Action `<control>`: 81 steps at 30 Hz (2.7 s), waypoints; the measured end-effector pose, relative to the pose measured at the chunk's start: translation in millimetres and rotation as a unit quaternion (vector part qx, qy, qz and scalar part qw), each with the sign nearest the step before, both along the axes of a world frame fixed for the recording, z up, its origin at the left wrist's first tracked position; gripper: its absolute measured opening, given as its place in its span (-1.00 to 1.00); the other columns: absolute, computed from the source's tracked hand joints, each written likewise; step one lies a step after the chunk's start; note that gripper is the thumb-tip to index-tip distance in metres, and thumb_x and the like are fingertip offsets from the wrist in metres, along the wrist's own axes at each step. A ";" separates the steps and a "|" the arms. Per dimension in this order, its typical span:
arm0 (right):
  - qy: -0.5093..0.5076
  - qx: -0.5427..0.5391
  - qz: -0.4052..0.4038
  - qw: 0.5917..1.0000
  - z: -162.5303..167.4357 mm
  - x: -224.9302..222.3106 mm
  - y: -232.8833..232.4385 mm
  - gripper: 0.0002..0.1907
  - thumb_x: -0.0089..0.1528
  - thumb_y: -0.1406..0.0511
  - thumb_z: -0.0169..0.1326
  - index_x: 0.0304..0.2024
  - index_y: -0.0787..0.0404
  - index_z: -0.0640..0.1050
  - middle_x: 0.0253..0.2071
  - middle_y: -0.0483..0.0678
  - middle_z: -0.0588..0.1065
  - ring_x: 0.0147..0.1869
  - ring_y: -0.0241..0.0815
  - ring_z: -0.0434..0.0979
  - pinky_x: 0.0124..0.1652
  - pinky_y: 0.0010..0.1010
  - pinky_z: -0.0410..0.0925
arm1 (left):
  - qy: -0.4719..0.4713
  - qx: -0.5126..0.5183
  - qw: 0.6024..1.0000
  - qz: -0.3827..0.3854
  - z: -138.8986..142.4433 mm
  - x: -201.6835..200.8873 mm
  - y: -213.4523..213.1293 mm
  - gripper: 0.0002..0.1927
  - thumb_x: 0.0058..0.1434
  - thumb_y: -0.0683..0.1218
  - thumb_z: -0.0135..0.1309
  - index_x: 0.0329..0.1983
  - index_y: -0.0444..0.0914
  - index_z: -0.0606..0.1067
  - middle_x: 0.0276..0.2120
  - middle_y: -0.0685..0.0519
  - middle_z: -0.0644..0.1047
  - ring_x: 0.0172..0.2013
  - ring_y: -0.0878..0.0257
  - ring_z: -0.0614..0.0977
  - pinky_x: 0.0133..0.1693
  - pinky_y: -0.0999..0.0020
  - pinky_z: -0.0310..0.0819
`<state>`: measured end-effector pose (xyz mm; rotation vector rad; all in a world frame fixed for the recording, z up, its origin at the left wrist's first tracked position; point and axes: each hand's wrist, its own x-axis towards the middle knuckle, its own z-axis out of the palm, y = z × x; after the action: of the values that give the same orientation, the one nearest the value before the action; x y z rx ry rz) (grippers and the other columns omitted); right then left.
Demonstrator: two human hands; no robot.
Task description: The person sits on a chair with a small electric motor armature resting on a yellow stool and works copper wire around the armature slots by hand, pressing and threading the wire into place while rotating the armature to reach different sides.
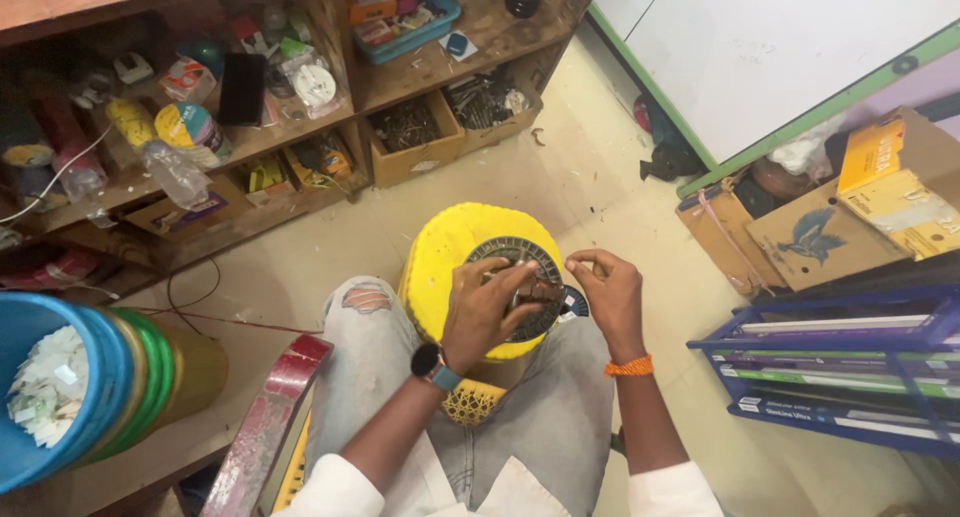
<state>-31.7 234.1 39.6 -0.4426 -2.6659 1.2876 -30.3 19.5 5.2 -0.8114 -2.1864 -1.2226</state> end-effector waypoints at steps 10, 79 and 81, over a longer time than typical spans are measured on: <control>-0.046 -0.093 0.016 0.994 39.4 54.6 5.5 -0.85 0.17 0.34 0.28 -0.24 0.28 0.72 -0.62 -0.36 0.15 -0.54 -0.50 0.01 -0.53 -0.51 -0.07 | -0.031 -0.003 0.996 -0.086 -5.7 -11.4 -3.5 -0.48 0.09 -0.07 0.32 0.16 -0.09 0.55 -0.13 0.20 0.64 -0.09 0.17 0.57 -0.05 0.23 0.40; 0.022 0.022 0.063 0.998 16.9 60.9 -41.6 -0.88 0.17 0.36 0.26 -0.24 0.25 0.67 -0.69 -0.17 0.13 -0.60 -0.43 0.05 -0.57 -0.43 0.06 | -0.014 -0.047 0.995 -0.085 6.8 -9.4 -12.1 -0.61 0.14 -0.07 0.30 0.07 -0.03 0.57 0.04 0.30 0.58 -0.10 0.19 0.50 -0.06 0.22 0.27; 0.046 0.039 0.077 0.995 11.0 63.4 -45.1 -0.89 0.17 0.37 0.26 -0.26 0.27 0.64 -0.68 -0.12 0.22 -0.61 -0.38 0.12 -0.57 -0.41 0.11 | -0.018 -0.059 0.994 -0.094 7.2 -10.1 -13.4 -0.60 0.15 -0.07 0.28 0.09 0.00 0.58 0.04 0.31 0.57 -0.11 0.19 0.49 -0.05 0.21 0.28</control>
<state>31.7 189.0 50.6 -0.1653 -2.7055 1.2050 -40.4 6.2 12.4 -1.0729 -2.2711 -1.2123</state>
